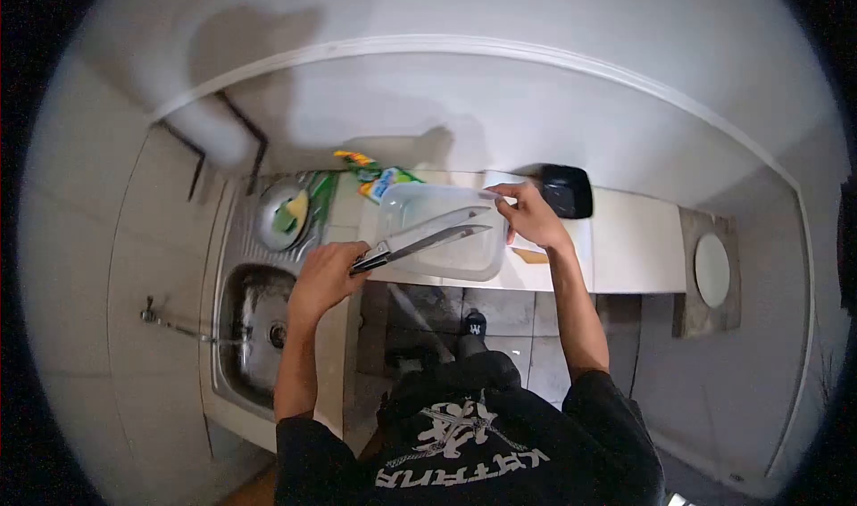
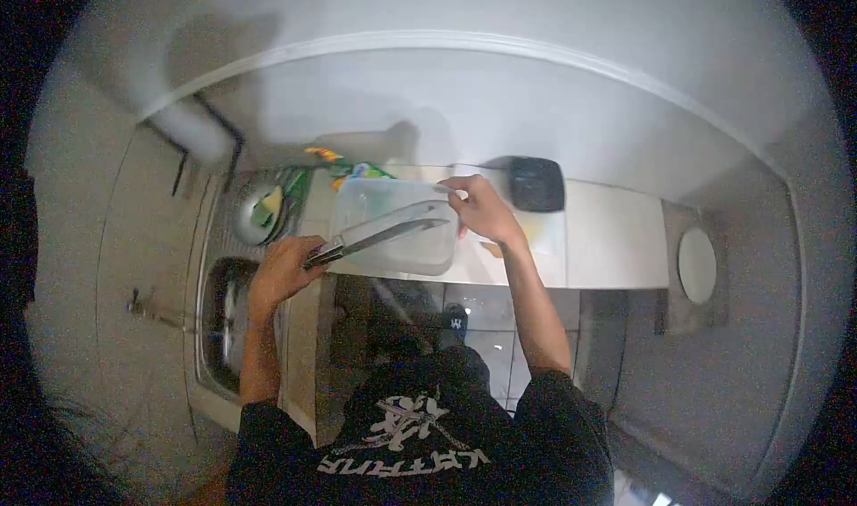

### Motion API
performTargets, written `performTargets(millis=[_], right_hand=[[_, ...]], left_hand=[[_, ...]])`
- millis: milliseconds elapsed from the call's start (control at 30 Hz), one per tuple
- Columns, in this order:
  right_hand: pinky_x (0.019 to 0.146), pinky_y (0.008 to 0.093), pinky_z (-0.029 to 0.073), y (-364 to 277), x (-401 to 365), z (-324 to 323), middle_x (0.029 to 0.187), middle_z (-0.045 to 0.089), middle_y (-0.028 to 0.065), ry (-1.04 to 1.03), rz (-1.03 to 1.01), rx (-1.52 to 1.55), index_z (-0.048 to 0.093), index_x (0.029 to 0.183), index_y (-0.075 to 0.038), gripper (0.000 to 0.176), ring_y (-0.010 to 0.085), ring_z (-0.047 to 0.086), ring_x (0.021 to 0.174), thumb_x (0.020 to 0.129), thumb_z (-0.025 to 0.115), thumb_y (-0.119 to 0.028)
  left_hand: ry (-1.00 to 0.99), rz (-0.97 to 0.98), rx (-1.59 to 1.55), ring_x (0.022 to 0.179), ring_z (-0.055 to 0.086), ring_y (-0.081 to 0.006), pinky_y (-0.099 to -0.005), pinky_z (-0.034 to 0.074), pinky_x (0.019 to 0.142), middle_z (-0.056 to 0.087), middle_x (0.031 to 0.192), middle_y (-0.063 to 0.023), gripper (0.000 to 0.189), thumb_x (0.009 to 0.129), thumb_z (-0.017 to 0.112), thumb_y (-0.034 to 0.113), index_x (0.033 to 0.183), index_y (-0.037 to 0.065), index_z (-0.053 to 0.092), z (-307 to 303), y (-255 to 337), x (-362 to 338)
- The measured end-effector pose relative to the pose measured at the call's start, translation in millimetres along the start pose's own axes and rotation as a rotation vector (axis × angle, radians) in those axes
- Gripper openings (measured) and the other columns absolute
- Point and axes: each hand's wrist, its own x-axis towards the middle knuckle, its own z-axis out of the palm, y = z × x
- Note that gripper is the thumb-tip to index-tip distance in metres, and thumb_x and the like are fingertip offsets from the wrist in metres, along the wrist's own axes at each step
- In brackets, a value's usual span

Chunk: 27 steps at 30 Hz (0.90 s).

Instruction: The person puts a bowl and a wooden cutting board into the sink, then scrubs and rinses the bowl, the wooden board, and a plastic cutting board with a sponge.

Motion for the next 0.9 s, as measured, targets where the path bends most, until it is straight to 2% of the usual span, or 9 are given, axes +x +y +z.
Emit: performTargets(millis=[100, 167, 300, 433, 467, 633, 700, 833, 900], right_hand=[[0.041, 0.0234, 0.046, 37.2, -35.5, -40.7, 0.072, 0.059, 0.0103, 0.155, 0.004, 0.045, 0.054, 0.100, 0.010, 0.025, 0.0121, 0.055, 0.051, 0.084, 0.041, -0.003], [0.039, 0.0227, 0.045, 40.3, -69.1, -70.6, 0.072, 0.058, 0.0094, 0.239, 0.087, 0.095, 0.054, 0.100, 0.009, 0.023, 0.0115, 0.053, 0.050, 0.084, 0.042, -0.003], [0.038, 0.0222, 0.043, 65.1, -138.3, -117.5, 0.074, 0.058, 0.0094, 0.457, 0.179, 0.046, 0.055, 0.100, 0.007, 0.023, 0.0111, 0.051, 0.047, 0.084, 0.041, -0.003], [0.036, 0.0219, 0.039, 107.6, -194.3, -158.8, 0.078, 0.059, 0.0101, 0.702, 0.333, 0.060, 0.056, 0.098, 0.006, 0.022, 0.0102, 0.048, 0.045, 0.084, 0.041, -0.003], [0.037, 0.0253, 0.042, 118.3, -206.3, -171.9, 0.078, 0.059, 0.0122, 0.718, 0.319, -0.010, 0.056, 0.097, 0.007, 0.022, 0.0134, 0.052, 0.046, 0.081, 0.043, -0.001], [0.035, 0.0232, 0.039, 183.6, -254.8, -207.2, 0.083, 0.061, 0.0124, 0.827, 0.388, 0.065, 0.056, 0.098, 0.005, 0.022, 0.0114, 0.048, 0.042, 0.083, 0.042, -0.002], [0.035, 0.0211, 0.036, 210.0, -267.1, -211.8, 0.070, 0.057, 0.0053, 0.973, 0.425, 0.210, 0.059, 0.096, 0.002, 0.021, 0.0076, 0.045, 0.042, 0.085, 0.041, -0.003], [0.037, 0.0210, 0.038, 253.2, -275.5, -200.5, 0.062, 0.054, 0.0032, 1.090, 0.480, 0.279, 0.059, 0.098, 0.000, 0.022, 0.0073, 0.044, 0.040, 0.087, 0.041, -0.008], [0.038, 0.0212, 0.038, 269.5, -272.0, -189.6, 0.063, 0.054, 0.0026, 1.112, 0.480, 0.266, 0.059, 0.098, -0.001, 0.022, 0.0073, 0.045, 0.042, 0.088, 0.042, -0.011]], left_hand=[[-0.046, 0.148, -0.083, 0.072, 0.055, -0.0332, -0.0409, 0.042, 0.063, 0.058, 0.072, -0.0144, 0.019, 0.067, 0.063, 0.012, 0.084, 0.006, 0.058, 12.3, 43.5, 43.4], [-0.190, 0.199, -0.006, 0.072, 0.055, -0.0326, -0.0413, 0.041, 0.062, 0.057, 0.069, -0.0135, 0.017, 0.068, 0.063, 0.011, 0.083, 0.007, 0.057, 21.9, 75.3, 77.1], [-0.289, 0.367, -0.090, 0.073, 0.056, -0.0314, -0.0400, 0.043, 0.064, 0.060, 0.075, -0.0127, 0.022, 0.068, 0.063, 0.011, 0.090, 0.008, 0.059, 48.5, 138.5, 128.0], [-0.309, 0.641, -0.171, 0.076, 0.058, -0.0306, -0.0375, 0.044, 0.066, 0.061, 0.084, -0.0134, 0.029, 0.068, 0.065, 0.015, 0.096, 0.007, 0.059, 108.4, 191.4, 179.2], [-0.309, 0.710, -0.163, 0.078, 0.057, -0.0312, -0.0374, 0.044, 0.068, 0.061, 0.086, -0.0138, 0.031, 0.068, 0.065, 0.016, 0.097, 0.005, 0.058, 122.9, 204.7, 190.6], [-0.404, 0.849, -0.156, 0.080, 0.058, -0.0307, -0.0392, 0.045, 0.070, 0.061, 0.085, -0.0124, 0.032, 0.068, 0.065, 0.014, 0.099, 0.008, 0.058, 194.5, 267.9, 230.4], [-0.413, 0.887, -0.149, 0.080, 0.058, -0.0304, -0.0395, 0.045, 0.070, 0.061, 0.085, -0.0117, 0.031, 0.068, 0.065, 0.014, 0.099, 0.009, 0.058, 219.8, 285.6, 244.0], [-0.223, 1.006, -0.063, 0.074, 0.059, -0.0261, -0.0393, 0.044, 0.069, 0.061, 0.081, -0.0086, 0.028, 0.066, 0.065, 0.010, 0.094, 0.014, 0.061, 267.1, 303.9, 277.4], [-0.010, 1.110, 0.034, 0.073, 0.060, -0.0226, -0.0371, 0.042, 0.068, 0.062, 0.076, -0.0054, 0.022, 0.064, 0.064, 0.006, 0.085, 0.013, 0.063, 283.6, 304.4, 296.3]])
